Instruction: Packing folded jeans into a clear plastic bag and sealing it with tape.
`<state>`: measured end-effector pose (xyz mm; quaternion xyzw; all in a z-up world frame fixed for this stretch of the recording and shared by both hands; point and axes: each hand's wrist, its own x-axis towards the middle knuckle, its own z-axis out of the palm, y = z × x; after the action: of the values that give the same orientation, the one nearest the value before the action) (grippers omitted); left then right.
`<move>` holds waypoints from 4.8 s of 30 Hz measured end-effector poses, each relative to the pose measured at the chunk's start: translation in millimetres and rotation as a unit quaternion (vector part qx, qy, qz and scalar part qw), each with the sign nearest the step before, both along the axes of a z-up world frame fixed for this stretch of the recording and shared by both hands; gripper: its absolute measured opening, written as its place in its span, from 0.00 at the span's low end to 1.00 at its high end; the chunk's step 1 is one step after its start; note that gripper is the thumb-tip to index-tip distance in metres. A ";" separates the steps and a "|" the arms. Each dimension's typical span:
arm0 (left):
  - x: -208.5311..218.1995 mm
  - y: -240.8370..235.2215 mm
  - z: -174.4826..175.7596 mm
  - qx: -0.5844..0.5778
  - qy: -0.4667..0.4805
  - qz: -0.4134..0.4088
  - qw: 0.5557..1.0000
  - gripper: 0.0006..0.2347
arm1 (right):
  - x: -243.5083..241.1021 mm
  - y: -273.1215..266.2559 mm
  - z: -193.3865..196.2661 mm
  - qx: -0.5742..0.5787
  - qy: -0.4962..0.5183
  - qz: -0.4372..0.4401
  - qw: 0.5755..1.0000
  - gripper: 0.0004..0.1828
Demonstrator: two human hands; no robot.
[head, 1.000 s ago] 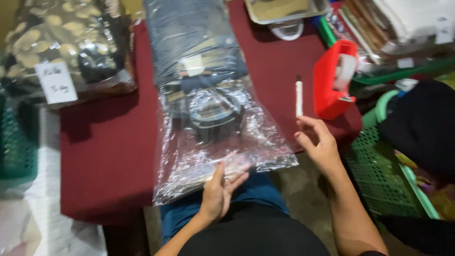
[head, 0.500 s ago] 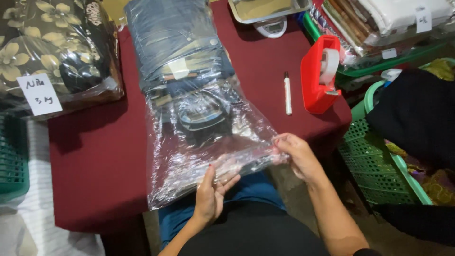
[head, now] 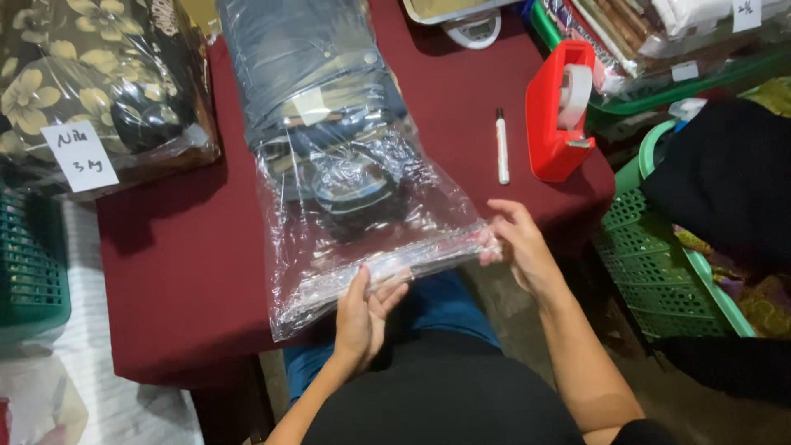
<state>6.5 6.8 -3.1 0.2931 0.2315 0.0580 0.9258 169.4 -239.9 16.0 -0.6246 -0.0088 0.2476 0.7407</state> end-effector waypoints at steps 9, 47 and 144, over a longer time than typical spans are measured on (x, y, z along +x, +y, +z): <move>-0.8 6.0 -19.8 -0.045 0.019 0.021 0.999 0.12 | 0.9 -32.2 -20.6 0.031 -0.025 0.126 0.991 0.30; -13.1 21.8 11.0 0.025 -0.026 0.026 0.999 0.17 | -4.6 28.8 -32.4 0.089 -0.100 -0.122 0.983 0.05; -25.4 79.8 59.5 0.908 -0.167 0.059 0.379 0.13 | -9.1 51.8 39.1 -0.287 -0.795 0.119 0.521 0.24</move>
<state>-19.0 86.6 56.4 0.9285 -0.1020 0.3362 0.1202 160.4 -188.1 55.1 -0.7338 -0.5969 -0.2767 0.1695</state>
